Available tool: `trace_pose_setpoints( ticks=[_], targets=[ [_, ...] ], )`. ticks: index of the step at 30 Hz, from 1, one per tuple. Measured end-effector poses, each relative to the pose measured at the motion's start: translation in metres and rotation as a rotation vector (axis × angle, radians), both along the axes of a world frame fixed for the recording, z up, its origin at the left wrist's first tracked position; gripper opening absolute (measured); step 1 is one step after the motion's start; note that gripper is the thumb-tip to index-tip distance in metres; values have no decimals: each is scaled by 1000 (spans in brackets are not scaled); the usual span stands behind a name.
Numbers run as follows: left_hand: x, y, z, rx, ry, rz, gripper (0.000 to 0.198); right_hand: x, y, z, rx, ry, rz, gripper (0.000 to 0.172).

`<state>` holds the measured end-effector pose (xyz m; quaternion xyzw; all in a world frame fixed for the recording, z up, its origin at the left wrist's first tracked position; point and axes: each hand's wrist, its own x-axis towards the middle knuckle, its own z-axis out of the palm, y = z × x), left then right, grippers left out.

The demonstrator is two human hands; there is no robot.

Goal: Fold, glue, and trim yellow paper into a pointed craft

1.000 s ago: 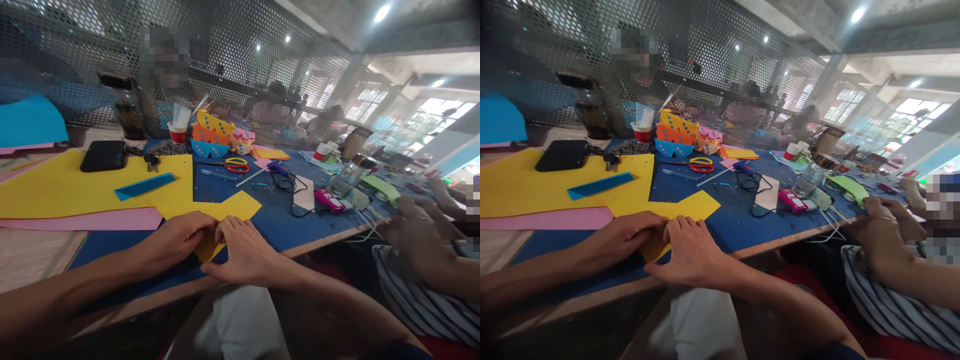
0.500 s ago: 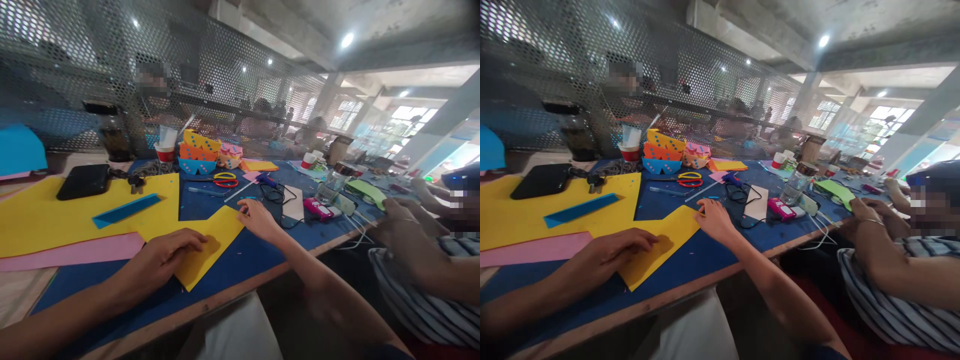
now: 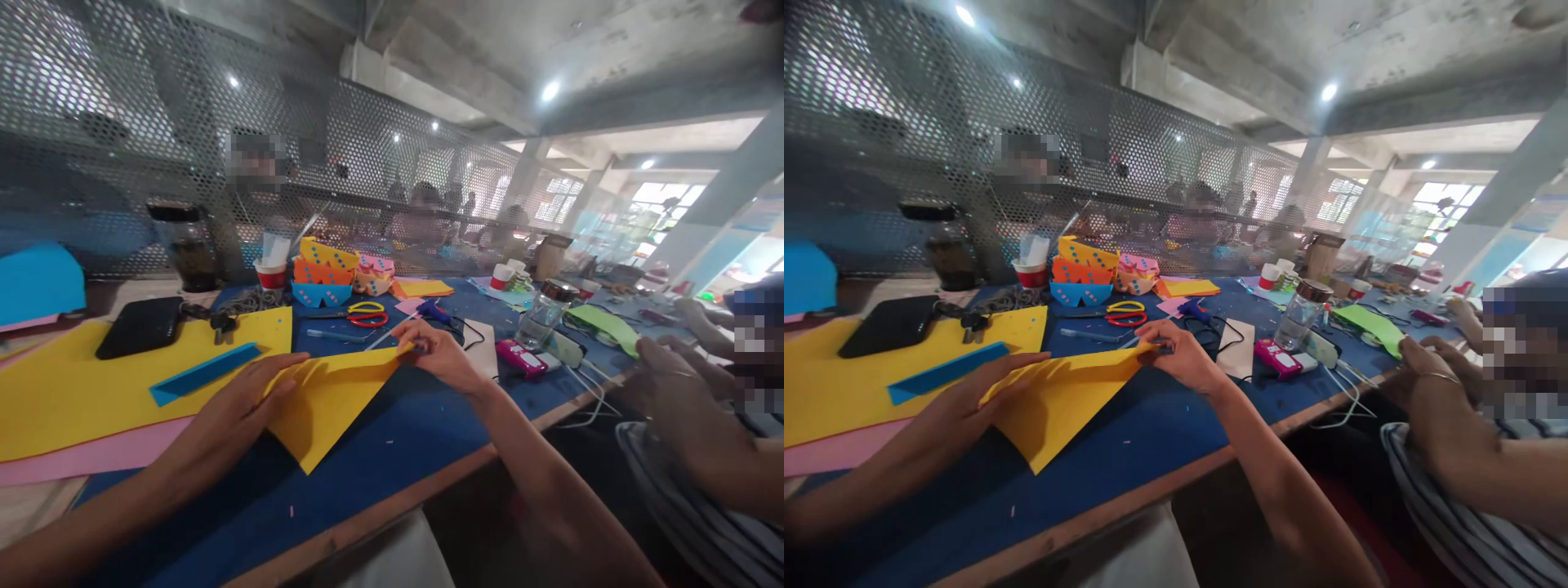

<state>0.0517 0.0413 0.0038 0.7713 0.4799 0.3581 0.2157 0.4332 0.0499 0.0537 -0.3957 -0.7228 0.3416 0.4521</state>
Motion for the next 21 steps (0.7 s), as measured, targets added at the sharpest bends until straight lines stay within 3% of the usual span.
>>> trace_pose_setpoints(
  ticks=[3, 6, 10, 13, 17, 21],
  targets=[
    [-3, 11, 5, -86, -14, 34, 80, 2, -1, 16, 24, 138, 123, 44],
    [-3, 22, 12, -44, -14, 27, 93, -3, 1, 29, -38, 236, 173, 51],
    [1, 38, 31, -8, -1, 18, 104, -17, 8, 44, -140, 333, 213, 63],
    [4, 52, 49, -72, -13, -27, 104, -27, 18, 52, -168, 357, 207, 77],
    [7, 65, 74, -182, -14, -84, 84, -30, 30, 61, -155, 354, 213, 80],
    [17, 62, 98, -264, -56, -140, 71, -31, 39, 63, -159, 381, 222, 81]
  ],
)
